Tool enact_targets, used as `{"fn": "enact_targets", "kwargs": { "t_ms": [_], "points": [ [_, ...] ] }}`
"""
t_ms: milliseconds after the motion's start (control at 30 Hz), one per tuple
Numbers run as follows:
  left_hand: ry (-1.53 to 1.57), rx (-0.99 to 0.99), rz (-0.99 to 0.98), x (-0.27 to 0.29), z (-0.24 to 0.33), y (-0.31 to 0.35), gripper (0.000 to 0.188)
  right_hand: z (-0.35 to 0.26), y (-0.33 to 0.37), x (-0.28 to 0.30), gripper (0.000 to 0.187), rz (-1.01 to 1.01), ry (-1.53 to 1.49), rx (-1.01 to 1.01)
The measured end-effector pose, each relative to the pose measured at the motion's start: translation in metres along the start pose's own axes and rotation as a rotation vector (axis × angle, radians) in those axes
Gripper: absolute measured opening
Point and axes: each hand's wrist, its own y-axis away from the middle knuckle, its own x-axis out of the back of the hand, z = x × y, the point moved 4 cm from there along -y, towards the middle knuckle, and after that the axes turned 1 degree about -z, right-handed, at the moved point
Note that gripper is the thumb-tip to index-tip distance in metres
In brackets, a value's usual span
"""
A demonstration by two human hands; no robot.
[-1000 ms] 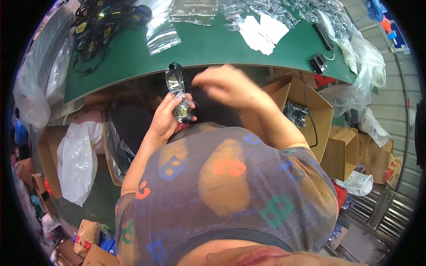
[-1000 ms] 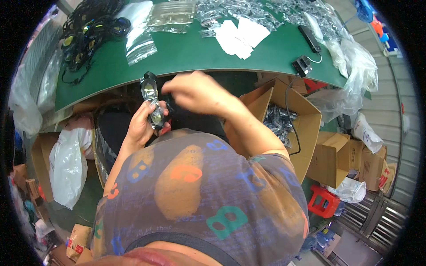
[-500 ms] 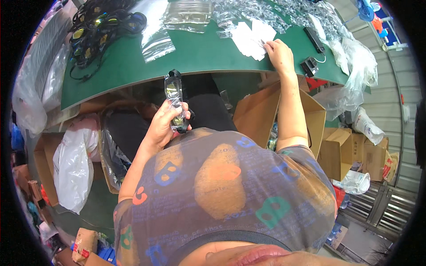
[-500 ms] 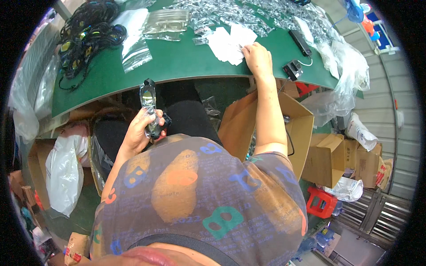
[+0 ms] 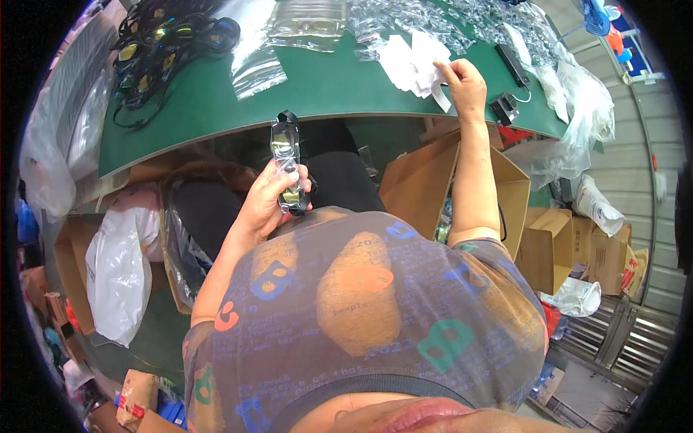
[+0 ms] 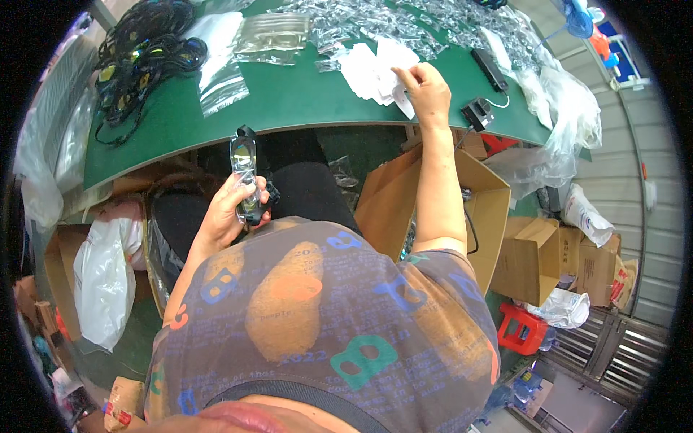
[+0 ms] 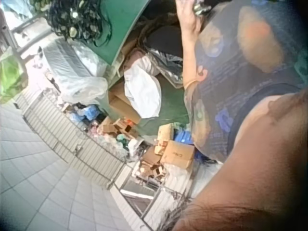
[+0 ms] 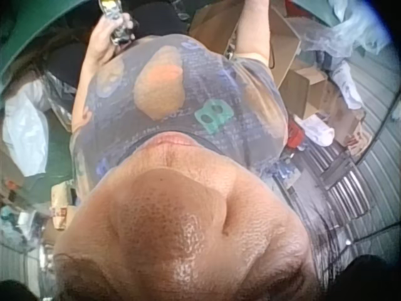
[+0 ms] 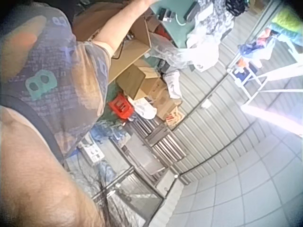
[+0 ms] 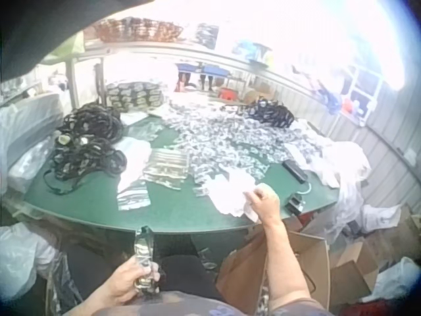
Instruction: Packaging swimming goggles into individual plastic bags at a production workbench.
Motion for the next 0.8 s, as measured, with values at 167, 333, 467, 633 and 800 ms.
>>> {"fn": "enact_targets", "kwargs": {
  "t_ms": [167,333,467,633,800],
  "points": [
    [-0.002,-0.002,0.008,-0.003,-0.002,-0.002,0.023,0.014,-0.002,-0.015,0.031,-0.008,-0.195,-0.104],
    [0.005,0.006,0.022,0.0,-0.004,-0.001,0.024,-0.008,0.003,-0.014,0.024,0.032,-0.107,0.039],
    [-0.014,0.033,0.028,0.003,-0.004,-0.001,0.024,-0.056,0.005,0.001,0.016,0.153,-0.004,0.236],
    [-0.018,0.016,0.015,0.014,-0.012,-0.006,0.026,-0.169,0.052,-0.003,0.012,0.094,-0.228,0.642],
    [0.222,-0.032,-0.013,0.015,-0.02,-0.016,0.042,-0.232,0.14,-0.061,0.023,-0.359,-0.316,0.874]
  ]
}}
